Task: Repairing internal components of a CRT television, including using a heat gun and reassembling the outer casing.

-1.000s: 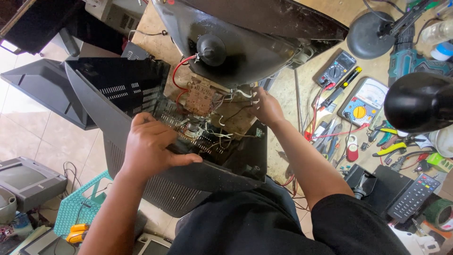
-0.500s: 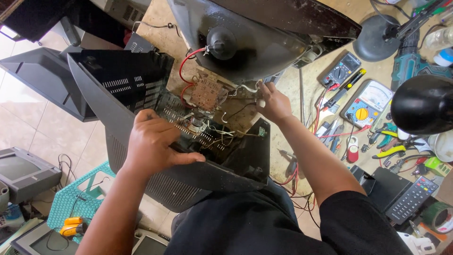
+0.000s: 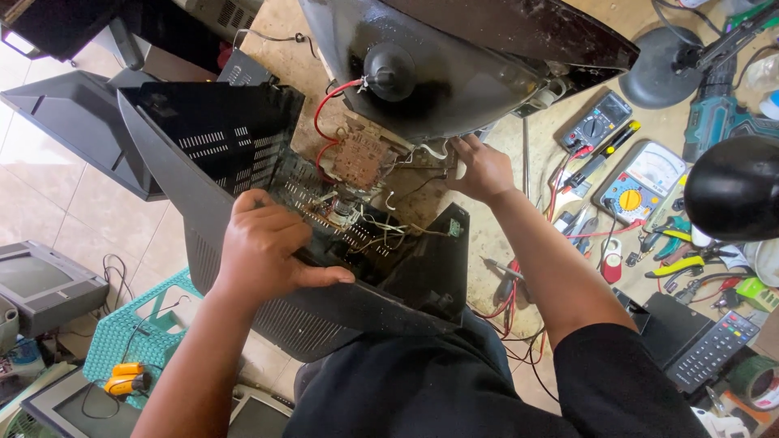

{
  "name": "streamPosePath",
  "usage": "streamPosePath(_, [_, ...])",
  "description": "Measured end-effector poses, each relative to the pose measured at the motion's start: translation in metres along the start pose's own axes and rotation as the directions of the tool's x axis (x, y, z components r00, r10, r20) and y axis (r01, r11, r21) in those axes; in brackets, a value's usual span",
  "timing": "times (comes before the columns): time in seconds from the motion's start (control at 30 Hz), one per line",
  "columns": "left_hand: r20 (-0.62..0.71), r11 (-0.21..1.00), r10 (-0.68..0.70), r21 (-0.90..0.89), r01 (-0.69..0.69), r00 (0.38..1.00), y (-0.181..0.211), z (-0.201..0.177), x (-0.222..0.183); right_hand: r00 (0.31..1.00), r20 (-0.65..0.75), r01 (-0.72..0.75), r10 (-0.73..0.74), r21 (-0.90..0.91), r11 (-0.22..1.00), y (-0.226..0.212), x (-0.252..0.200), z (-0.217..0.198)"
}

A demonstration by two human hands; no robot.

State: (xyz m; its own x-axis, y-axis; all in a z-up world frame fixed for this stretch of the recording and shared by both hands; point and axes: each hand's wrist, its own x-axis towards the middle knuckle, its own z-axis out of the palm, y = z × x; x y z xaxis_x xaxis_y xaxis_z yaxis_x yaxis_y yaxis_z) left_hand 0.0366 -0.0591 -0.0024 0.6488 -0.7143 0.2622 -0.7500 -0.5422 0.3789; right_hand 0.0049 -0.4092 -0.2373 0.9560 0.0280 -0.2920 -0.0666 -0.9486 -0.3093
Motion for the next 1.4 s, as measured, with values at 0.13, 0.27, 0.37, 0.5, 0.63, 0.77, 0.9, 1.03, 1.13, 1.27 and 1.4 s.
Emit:
streamPosePath(0.13, [0.008, 1.000, -0.007, 0.000, 0.007, 1.000, -0.001, 0.000, 0.000, 1.000, 0.026, -0.013, 0.013, -0.018, 1.000, -0.013, 0.002, -0.021])
streamPosePath(0.27, [-0.018, 1.000, 0.027, -0.014, -0.027, 0.999, 0.000, -0.004, 0.002, 0.998, 0.054, -0.039, 0.041, -0.049, 0.998, -0.017, 0.006, -0.024])
streamPosePath(0.37, [-0.032, 0.999, 0.030, -0.023, -0.031, 0.999, -0.001, -0.005, 0.000, 0.976, 0.154, -0.131, 0.153, -0.146, 0.981, -0.031, 0.006, -0.020])
streamPosePath(0.5, [-0.054, 0.999, 0.040, -0.028, -0.041, 0.998, -0.002, -0.008, -0.003, 0.941, 0.303, -0.090, 0.151, -0.206, 0.974, -0.042, 0.003, 0.016])
streamPosePath(0.63, [-0.048, 0.999, 0.032, -0.038, -0.034, 0.998, -0.003, -0.009, -0.004, 0.926, 0.325, 0.184, -0.190, 0.048, 0.982, -0.072, 0.016, 0.040])
streamPosePath(0.77, [-0.066, 0.998, 0.037, -0.048, -0.040, 0.997, -0.005, -0.008, -0.006, 0.877, 0.216, 0.459, -0.430, -0.107, 0.882, -0.070, 0.019, 0.068])
streamPosePath(0.9, [-0.065, 0.998, 0.041, -0.039, -0.043, 0.997, -0.007, -0.007, -0.007, 0.724, -0.252, 0.619, -0.642, -0.173, 0.766, -0.043, 0.022, 0.094])
streamPosePath(1.03, [-0.080, 0.998, 0.015, -0.060, -0.019, 0.997, -0.007, -0.011, -0.007, 0.726, -0.359, 0.430, -0.587, -0.429, 0.794, -0.035, 0.013, 0.048])
streamPosePath(1.13, [-0.104, 0.997, 0.010, -0.079, -0.018, 0.995, -0.010, -0.011, -0.010, 0.725, -0.448, 0.352, -0.524, -0.413, 0.840, -0.026, 0.019, 0.060])
streamPosePath(1.27, [-0.124, 0.996, 0.019, -0.079, -0.029, 0.992, -0.013, -0.009, -0.014, 0.674, -0.576, 0.337, -0.462, -0.318, 0.886, -0.033, 0.033, 0.076])
streamPosePath(1.4, [-0.115, 0.997, 0.020, -0.077, -0.029, 0.993, -0.016, -0.011, -0.015, 0.693, -0.568, 0.336, -0.445, -0.292, 0.895, -0.030, 0.043, 0.084])
